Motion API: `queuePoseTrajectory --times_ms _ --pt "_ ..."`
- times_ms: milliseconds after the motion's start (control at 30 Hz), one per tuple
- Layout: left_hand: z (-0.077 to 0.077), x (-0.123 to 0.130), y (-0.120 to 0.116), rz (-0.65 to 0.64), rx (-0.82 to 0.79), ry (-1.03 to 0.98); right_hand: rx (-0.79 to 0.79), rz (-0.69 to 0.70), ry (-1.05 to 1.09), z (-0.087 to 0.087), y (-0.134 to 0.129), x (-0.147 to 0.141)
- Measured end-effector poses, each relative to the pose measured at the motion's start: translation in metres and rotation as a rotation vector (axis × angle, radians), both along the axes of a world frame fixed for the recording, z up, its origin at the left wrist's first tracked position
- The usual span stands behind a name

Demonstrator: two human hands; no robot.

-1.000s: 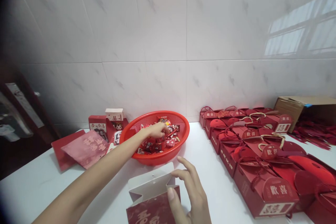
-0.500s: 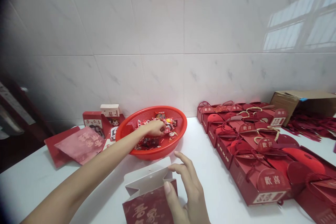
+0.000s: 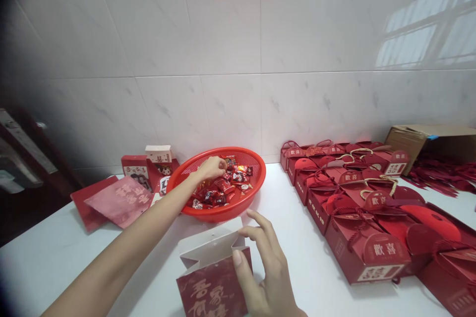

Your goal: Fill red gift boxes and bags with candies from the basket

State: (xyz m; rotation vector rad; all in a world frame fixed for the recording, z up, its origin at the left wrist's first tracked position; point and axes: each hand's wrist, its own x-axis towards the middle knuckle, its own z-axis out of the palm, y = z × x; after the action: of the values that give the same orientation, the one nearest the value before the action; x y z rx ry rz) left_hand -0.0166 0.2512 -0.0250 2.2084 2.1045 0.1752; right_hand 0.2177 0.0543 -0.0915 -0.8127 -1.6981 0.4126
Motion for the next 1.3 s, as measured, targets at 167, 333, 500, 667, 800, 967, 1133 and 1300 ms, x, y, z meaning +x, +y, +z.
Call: queuePoseTrajectory --times_ms 167,333,500,667,800,967,1133,1300 --pt "-0.009 0.0 0.001 -0.087 -0.201 -0.045 0.003 0.006 -0.026 0.002 0.0 0.003" --pt "-0.012 -0.001 0.003 -0.152 -0.323 0.014 0.022 0.04 -0.103 0.003 0.002 0.007" --pt "-0.012 -0.002 0.001 -0.166 -0.417 0.044 0.031 0.036 -0.118 0.005 0.001 0.007" --pt "-0.011 0.001 -0.001 -0.176 -0.446 0.129 0.053 0.022 -0.089 0.011 0.0 0.005" --pt "-0.009 0.008 0.0 -0.2 -0.403 0.161 0.052 0.024 -0.083 0.012 0.0 0.005" --pt "-0.007 0.008 -0.002 -0.212 -0.364 0.106 0.04 0.035 -0.067 0.011 0.0 0.005" --pt "-0.008 0.0 -0.001 -0.135 -0.282 0.077 0.028 0.045 -0.065 0.01 -0.001 0.005" --pt "-0.012 -0.008 0.003 -0.09 -0.241 0.073 0.028 0.039 -0.066 0.012 -0.001 0.005"
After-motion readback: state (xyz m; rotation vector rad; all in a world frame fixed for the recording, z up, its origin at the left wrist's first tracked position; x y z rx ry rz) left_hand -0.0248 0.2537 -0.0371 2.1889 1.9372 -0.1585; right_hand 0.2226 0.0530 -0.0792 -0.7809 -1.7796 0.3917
